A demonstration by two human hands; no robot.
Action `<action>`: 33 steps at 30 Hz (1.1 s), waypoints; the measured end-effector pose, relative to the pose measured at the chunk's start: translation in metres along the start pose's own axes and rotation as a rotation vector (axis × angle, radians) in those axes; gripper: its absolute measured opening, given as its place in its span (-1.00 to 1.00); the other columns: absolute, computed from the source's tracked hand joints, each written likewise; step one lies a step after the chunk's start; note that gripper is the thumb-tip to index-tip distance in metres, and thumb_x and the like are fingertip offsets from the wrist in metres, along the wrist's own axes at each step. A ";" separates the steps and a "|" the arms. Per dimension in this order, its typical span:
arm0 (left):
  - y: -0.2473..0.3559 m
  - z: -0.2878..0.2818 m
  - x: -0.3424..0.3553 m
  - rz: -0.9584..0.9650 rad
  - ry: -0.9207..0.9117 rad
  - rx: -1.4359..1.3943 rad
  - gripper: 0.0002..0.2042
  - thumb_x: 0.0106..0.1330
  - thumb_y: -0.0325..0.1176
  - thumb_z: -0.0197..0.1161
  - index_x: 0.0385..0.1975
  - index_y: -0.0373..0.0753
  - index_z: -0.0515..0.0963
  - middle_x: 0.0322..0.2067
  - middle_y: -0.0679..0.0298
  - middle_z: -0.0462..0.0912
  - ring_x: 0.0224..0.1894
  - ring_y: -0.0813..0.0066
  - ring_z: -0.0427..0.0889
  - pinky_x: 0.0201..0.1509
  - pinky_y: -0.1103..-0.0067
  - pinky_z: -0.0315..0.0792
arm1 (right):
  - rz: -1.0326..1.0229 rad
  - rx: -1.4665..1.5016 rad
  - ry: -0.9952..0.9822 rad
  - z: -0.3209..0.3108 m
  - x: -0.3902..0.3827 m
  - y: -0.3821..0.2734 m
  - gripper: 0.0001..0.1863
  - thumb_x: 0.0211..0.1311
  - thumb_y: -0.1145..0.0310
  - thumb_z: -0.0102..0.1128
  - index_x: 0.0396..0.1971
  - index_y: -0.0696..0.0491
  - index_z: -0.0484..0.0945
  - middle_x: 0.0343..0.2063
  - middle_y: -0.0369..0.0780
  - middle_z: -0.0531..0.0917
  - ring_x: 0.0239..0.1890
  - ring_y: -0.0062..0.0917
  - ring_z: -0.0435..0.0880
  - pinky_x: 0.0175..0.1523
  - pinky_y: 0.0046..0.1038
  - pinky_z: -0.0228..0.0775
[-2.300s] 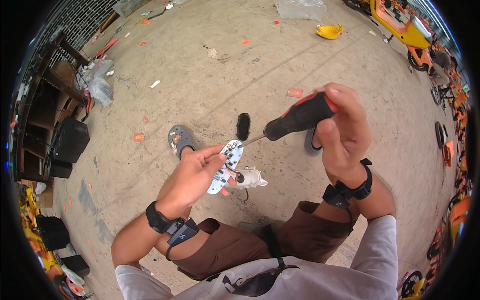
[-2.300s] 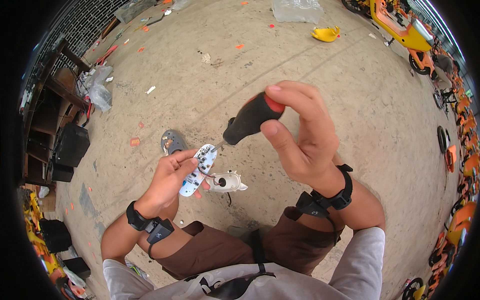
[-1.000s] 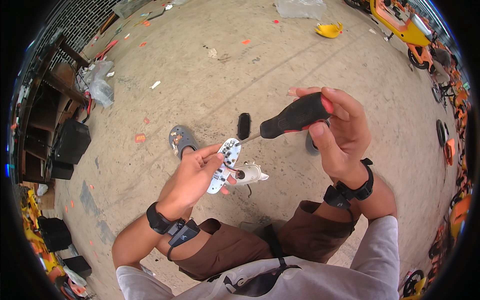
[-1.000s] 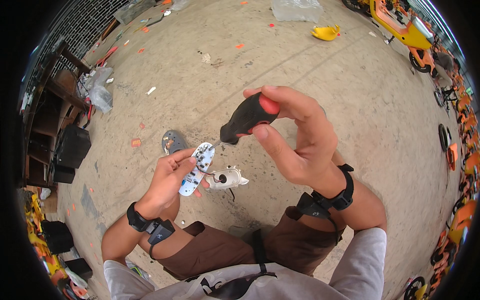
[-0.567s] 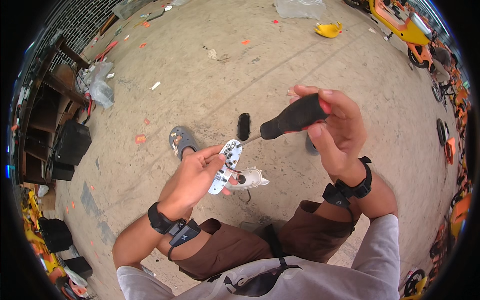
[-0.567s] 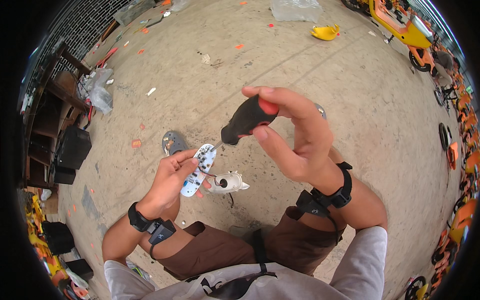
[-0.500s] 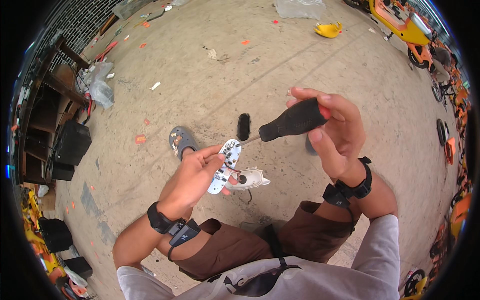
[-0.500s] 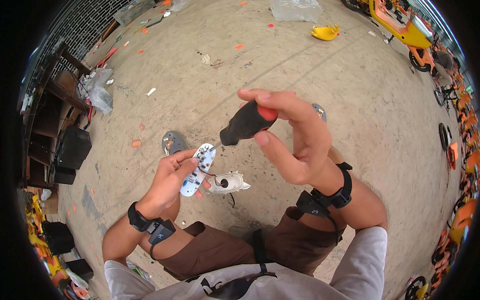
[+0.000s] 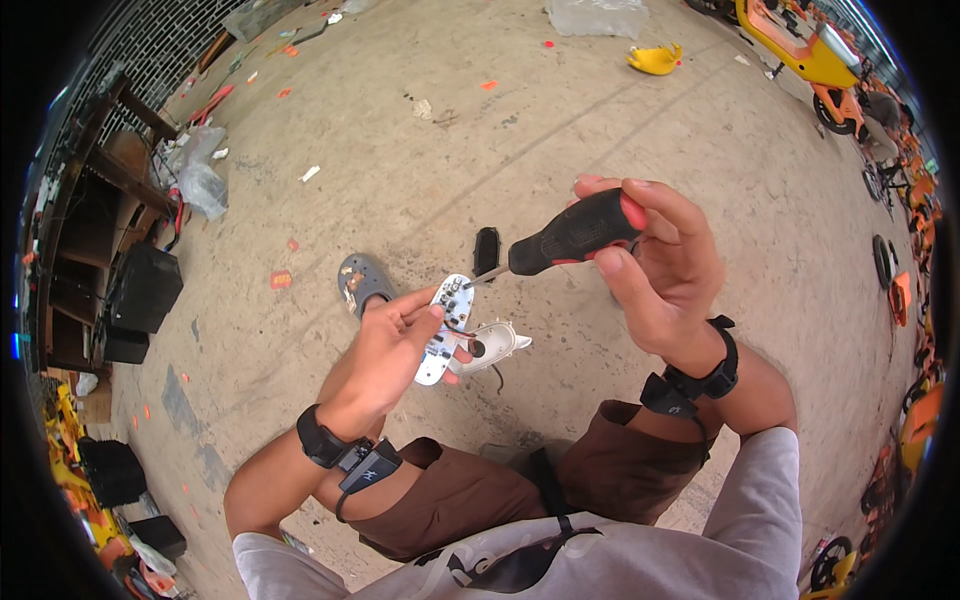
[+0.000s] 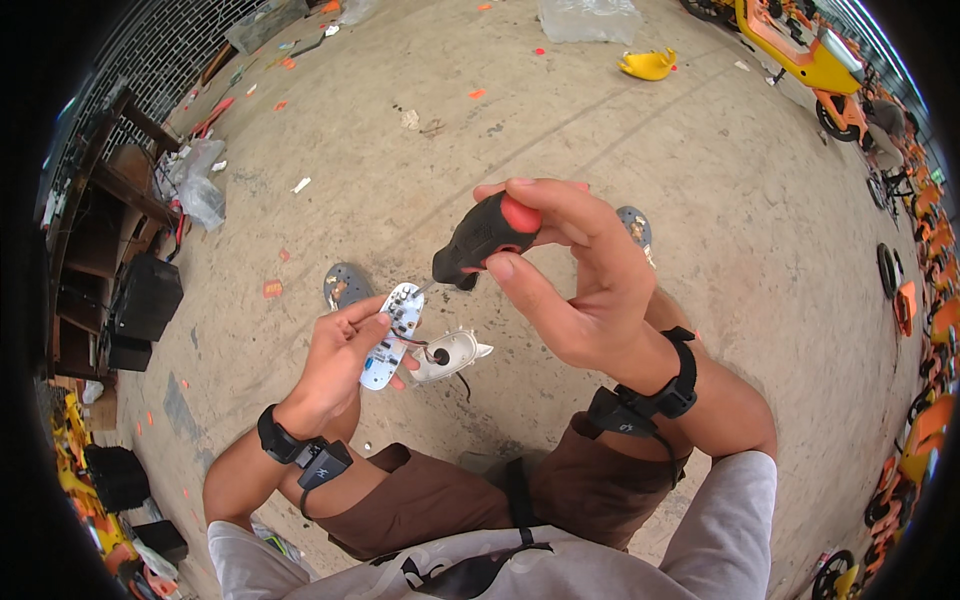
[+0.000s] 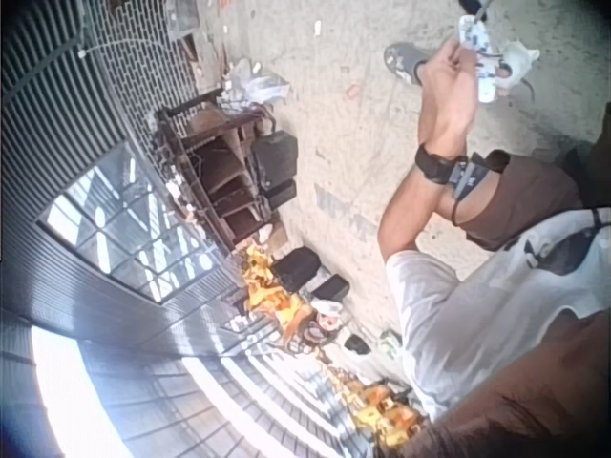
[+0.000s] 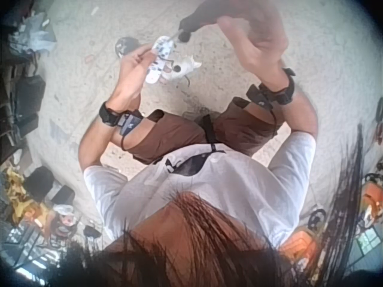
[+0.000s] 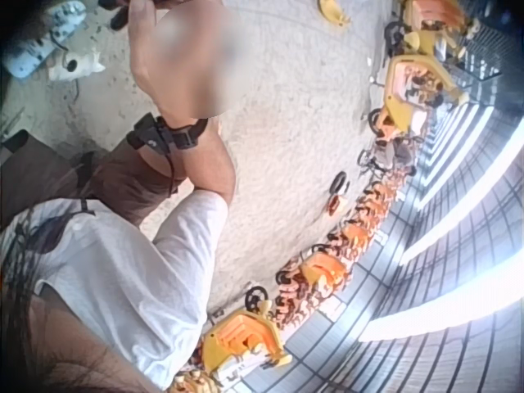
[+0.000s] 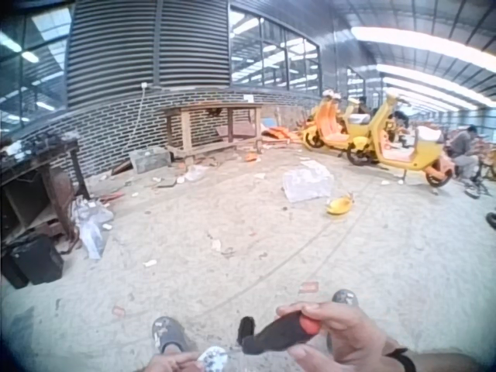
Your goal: The person uses a screwdriver to unscrew and remove a circuit board from a plastic housing by hand.
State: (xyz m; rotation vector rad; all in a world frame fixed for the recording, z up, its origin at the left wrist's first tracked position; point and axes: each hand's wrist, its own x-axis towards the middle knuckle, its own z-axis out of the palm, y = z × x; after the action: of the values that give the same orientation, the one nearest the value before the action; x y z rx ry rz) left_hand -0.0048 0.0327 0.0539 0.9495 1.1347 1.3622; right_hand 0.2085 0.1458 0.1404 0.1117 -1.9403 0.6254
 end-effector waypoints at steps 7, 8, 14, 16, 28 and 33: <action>-0.008 -0.004 0.000 -0.003 0.021 -0.011 -0.67 0.44 -0.42 -0.03 0.13 -0.44 0.38 -0.22 0.10 0.62 -0.39 0.35 0.69 -0.51 0.55 0.59 | 0.100 0.035 0.094 0.004 -0.008 0.005 -0.47 0.15 0.65 0.22 0.13 0.24 0.29 -0.03 0.02 0.56 -0.08 -0.41 0.65 -0.06 -0.45 0.55; -0.010 -0.004 0.000 0.000 0.019 -0.002 -0.67 0.44 -0.43 -0.03 0.13 -0.44 0.38 -0.21 0.10 0.62 -0.38 0.35 0.69 -0.50 0.55 0.59 | 0.100 0.034 0.093 0.005 -0.009 0.006 -0.47 0.15 0.65 0.22 0.13 0.24 0.29 -0.03 0.02 0.56 -0.08 -0.41 0.65 -0.06 -0.45 0.55; -0.001 -0.003 -0.005 0.000 0.032 -0.038 -0.67 0.45 -0.40 -0.04 0.13 -0.44 0.37 -0.19 0.08 0.61 -0.37 0.35 0.69 -0.50 0.55 0.60 | 0.096 0.029 0.171 -0.002 -0.006 0.010 -0.49 0.14 0.63 0.26 0.09 0.22 0.31 -0.08 -0.04 0.59 -0.08 -0.45 0.65 -0.05 -0.48 0.54; 0.000 -0.006 -0.005 0.000 0.030 -0.057 -0.67 0.45 -0.40 -0.05 0.13 -0.44 0.37 -0.18 0.08 0.61 -0.37 0.35 0.69 -0.50 0.55 0.60 | 0.130 0.027 0.210 -0.005 -0.006 0.014 -0.50 0.15 0.62 0.26 0.08 0.22 0.30 -0.11 -0.09 0.59 -0.08 -0.48 0.63 -0.07 -0.49 0.54; 0.002 -0.016 -0.004 0.026 0.036 -0.115 -0.65 0.45 -0.38 -0.05 0.15 -0.43 0.32 -0.12 0.03 0.59 -0.33 0.31 0.70 -0.46 0.52 0.62 | 0.508 0.174 0.598 -0.003 -0.008 0.017 -0.47 0.27 0.51 0.15 0.19 0.25 0.21 -0.04 -0.14 0.49 -0.19 -0.53 0.61 -0.18 -0.47 0.57; -0.005 -0.007 0.003 -0.068 -0.090 -0.157 -0.68 0.47 -0.38 -0.10 0.15 -0.35 0.28 -0.11 -0.05 0.59 -0.32 0.22 0.70 -0.46 0.47 0.63 | 0.537 0.095 0.728 -0.022 -0.035 0.016 -0.49 0.28 0.49 0.15 0.18 0.28 0.25 -0.10 -0.16 0.51 -0.17 -0.54 0.60 -0.15 -0.46 0.57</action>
State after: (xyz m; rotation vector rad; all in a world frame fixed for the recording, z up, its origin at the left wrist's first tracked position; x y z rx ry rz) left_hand -0.0106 0.0353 0.0478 0.8429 0.9694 1.3201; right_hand 0.2372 0.1629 0.1110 -0.5294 -1.2197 0.9496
